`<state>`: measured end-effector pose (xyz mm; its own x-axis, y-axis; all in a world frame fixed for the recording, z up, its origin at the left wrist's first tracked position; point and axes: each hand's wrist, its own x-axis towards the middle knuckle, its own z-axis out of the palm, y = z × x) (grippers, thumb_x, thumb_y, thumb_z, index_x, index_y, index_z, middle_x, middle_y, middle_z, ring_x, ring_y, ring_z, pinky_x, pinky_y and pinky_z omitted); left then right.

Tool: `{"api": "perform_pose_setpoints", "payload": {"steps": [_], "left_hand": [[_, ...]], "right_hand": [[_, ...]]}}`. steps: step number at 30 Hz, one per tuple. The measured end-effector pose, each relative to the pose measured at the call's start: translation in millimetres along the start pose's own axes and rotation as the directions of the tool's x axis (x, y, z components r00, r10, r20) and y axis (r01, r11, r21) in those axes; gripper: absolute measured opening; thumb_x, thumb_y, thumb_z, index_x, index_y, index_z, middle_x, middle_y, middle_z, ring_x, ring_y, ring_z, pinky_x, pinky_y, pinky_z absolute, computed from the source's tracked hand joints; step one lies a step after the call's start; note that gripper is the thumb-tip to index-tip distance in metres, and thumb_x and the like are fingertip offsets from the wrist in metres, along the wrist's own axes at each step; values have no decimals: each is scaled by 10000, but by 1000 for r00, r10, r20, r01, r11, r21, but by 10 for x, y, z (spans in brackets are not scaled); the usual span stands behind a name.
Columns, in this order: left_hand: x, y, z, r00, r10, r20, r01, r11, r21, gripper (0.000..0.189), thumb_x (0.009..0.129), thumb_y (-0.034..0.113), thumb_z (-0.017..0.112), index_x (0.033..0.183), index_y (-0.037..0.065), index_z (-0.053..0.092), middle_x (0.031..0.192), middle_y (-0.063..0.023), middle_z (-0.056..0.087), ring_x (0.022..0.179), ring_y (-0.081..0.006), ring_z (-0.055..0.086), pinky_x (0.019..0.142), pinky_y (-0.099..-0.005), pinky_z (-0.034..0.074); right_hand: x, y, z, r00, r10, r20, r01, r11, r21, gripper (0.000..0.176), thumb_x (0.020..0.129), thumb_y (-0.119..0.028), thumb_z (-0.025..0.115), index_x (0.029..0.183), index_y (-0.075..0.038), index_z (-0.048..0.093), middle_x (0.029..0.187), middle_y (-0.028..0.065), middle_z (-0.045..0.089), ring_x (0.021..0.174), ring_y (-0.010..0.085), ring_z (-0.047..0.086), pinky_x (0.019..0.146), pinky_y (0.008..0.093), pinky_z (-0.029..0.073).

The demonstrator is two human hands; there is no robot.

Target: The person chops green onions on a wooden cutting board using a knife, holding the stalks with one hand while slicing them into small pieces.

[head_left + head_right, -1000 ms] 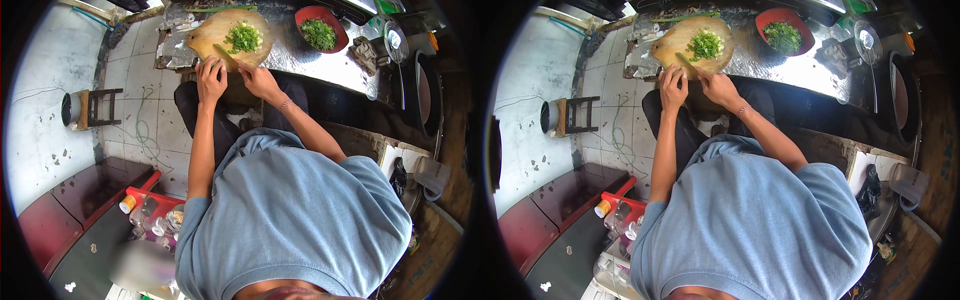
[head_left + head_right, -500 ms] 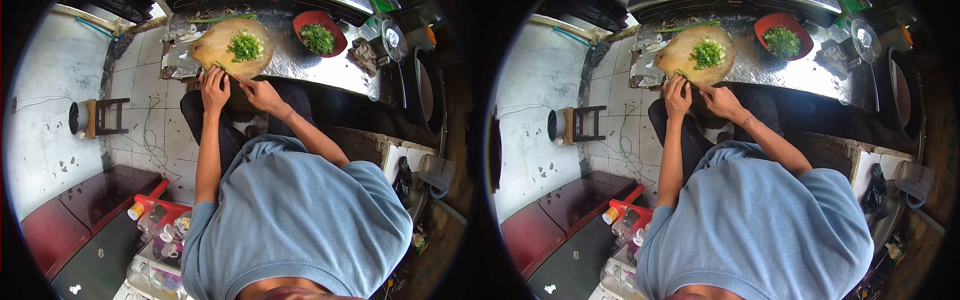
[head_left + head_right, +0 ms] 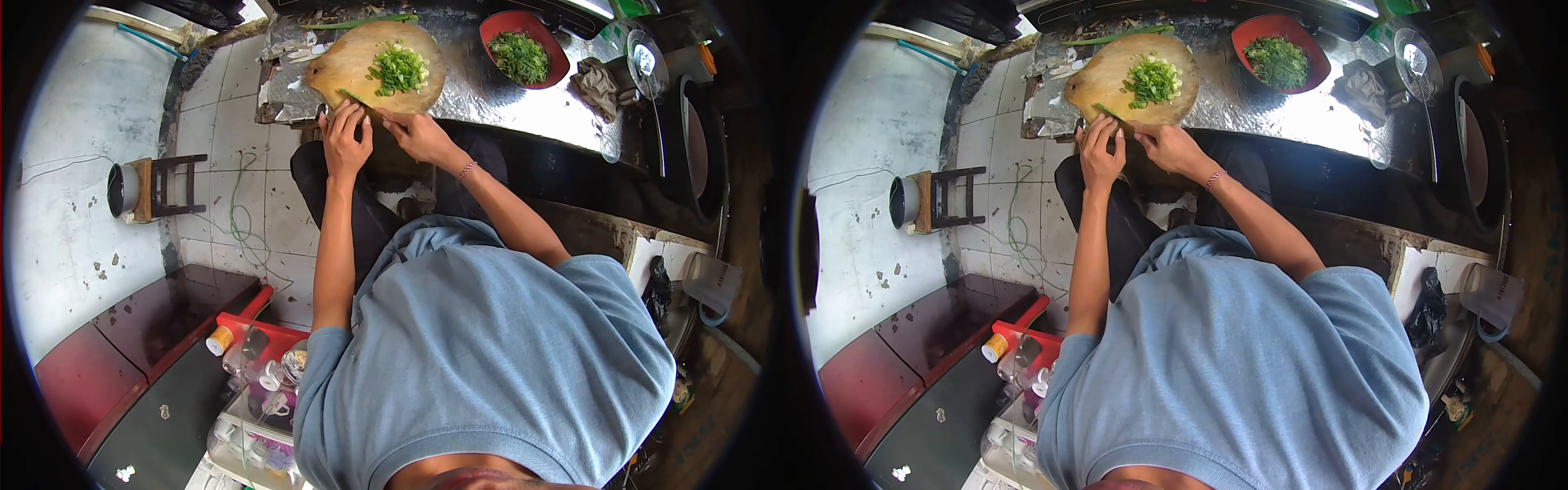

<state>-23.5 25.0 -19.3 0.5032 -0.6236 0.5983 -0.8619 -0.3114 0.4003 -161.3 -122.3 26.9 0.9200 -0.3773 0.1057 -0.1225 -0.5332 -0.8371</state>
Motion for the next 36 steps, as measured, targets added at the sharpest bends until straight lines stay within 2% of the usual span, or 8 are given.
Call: {"api": "perform_pose_setpoints", "payload": {"steps": [7,15,19,22,24,28,34,36], "left_hand": [[-13,-6,13,1000,6,-21,-7,1000,-21,202,945,147,719,1121,63,770,1245,-79,734,1277,-283,657,1173,-527,377],[-1,30,-37,1000,15,-8,-15,1000,-14,205,946,151,710,1120,55,758,1223,-82,686,1251,-308,647,1124,-548,410],[-7,5,-33,1000,19,-15,-20,1000,-7,214,947,158,713,1126,47,755,1228,-88,706,1252,-301,658,1141,-552,406],[-13,-22,-28,1000,12,-13,-12,1000,-8,215,948,162,716,1123,42,750,1225,-89,720,1250,-297,667,1156,-554,398],[-13,-29,-24,1000,12,-15,-12,1000,-12,209,948,163,718,1116,41,749,1222,-89,723,1247,-298,669,1158,-555,396],[-14,-29,-22,1000,4,-15,-5,1000,-19,187,945,162,724,1085,39,749,1214,-90,725,1240,-299,673,1160,-554,393],[17,-7,-23,1000,7,-30,-8,1000,-25,165,931,148,735,1053,39,754,1200,-85,730,1225,-297,676,1152,-552,395],[22,-13,-27,1000,8,-27,-9,1000,-17,161,929,147,737,1046,39,756,1197,-86,731,1223,-297,677,1151,-551,394]], "right_hand": [[-239,-31,-34,993,109,40,-104,987,-119,373,1049,-211,617,1411,-156,687,757,241,674,635,397,666,639,477,524],[-115,16,-28,983,9,-183,-31,993,-118,369,1016,-209,624,1369,-139,704,776,273,686,741,460,699,702,549,565],[-192,-100,-100,994,66,-86,-69,997,-37,371,1021,-222,627,1373,-128,701,800,266,696,770,458,703,724,528,568],[-234,-163,-88,996,87,18,-86,994,-64,383,1049,-203,620,1426,-154,671,747,268,650,622,432,648,612,469,511],[-262,-203,-74,995,101,18,-101,994,-49,371,1030,-227,627,1378,-121,697,812,273,690,772,459,697,720,519,560],[-301,-224,-80,992,123,25,-122,991,-51,363,1025,-216,630,1367,-118,703,819,275,696,771,460,696,716,530,557],[-189,-119,23,996,83,34,-79,990,-115,348,1014,-185,625,1342,-111,714,859,245,728,766,454,702,715,542,560],[-37,-25,173,977,-154,-148,146,987,-66,351,1007,-176,629,1342,-121,716,820,226,727,719,444,701,692,538,565]]}}
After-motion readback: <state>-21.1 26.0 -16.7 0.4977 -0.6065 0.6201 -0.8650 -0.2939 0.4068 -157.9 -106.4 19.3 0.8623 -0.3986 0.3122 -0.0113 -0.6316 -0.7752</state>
